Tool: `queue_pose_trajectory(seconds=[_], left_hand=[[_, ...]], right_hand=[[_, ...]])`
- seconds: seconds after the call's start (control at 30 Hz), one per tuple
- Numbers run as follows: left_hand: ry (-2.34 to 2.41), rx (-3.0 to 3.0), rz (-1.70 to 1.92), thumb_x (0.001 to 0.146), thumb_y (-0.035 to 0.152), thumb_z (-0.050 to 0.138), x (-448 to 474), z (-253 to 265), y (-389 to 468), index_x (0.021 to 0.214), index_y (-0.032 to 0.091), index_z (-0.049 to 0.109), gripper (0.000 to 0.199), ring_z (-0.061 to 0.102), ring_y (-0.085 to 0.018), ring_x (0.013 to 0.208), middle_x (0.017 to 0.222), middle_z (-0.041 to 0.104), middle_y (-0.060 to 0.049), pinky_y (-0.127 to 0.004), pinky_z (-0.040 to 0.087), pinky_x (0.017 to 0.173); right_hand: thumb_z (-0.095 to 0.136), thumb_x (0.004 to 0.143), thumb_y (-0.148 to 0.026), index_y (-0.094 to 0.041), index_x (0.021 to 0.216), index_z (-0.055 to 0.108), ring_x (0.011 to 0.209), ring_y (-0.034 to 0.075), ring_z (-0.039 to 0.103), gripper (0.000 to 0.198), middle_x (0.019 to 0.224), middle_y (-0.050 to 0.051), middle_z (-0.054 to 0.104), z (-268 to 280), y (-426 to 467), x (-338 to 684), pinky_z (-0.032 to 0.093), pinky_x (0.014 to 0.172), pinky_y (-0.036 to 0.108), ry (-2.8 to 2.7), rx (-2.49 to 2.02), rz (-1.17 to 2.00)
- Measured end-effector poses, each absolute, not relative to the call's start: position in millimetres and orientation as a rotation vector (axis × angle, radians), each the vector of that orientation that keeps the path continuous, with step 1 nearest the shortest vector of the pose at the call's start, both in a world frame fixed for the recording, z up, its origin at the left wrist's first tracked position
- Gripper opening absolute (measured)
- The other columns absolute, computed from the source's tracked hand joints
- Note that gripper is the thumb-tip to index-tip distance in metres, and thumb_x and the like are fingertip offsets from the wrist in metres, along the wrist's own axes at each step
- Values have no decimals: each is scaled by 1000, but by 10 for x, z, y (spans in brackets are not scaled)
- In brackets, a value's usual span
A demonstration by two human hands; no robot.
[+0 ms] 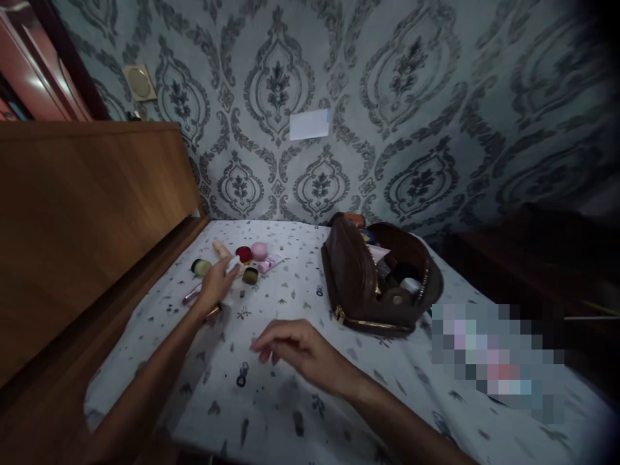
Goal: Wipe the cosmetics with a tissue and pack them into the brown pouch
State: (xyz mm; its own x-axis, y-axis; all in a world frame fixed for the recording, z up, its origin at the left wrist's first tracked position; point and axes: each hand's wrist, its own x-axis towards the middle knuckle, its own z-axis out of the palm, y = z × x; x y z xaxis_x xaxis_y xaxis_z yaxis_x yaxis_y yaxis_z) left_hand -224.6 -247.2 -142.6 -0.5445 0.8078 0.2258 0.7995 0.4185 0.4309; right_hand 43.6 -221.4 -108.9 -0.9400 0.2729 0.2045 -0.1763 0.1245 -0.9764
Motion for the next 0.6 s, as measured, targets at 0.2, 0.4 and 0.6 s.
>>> queue_pose_trajectory(seconds=[0.2,0.4,0.6], left_hand=[[2815,1152,639,89,23,48,-2775,-1359,-2038,123,12,55,36,66,-31,105,111,70,-20,-36,47,84],[2836,974,552,90,36,51,-2776,-1518,-1830,132,10,43,50,66,-32,108,120,66,-25,-38,47,84],[2859,890,516,83,43,60,-2784,-1528,-1746,136,6,35,69,62,-39,116,127,60,-30,-44,48,89]], right_hand=[[62,79,-33,-16,80,71,60,12,60,20,71,3,67,-1891,-1945,305,46,58,23,-1740,-557,1914],[65,78,-41,-16,80,70,56,13,57,25,70,4,66,-2114,-1894,384,45,54,26,-1692,-620,1889],[60,80,-34,-16,84,70,56,10,55,21,69,2,64,-2085,-1946,403,44,54,23,-1733,-605,1879]])
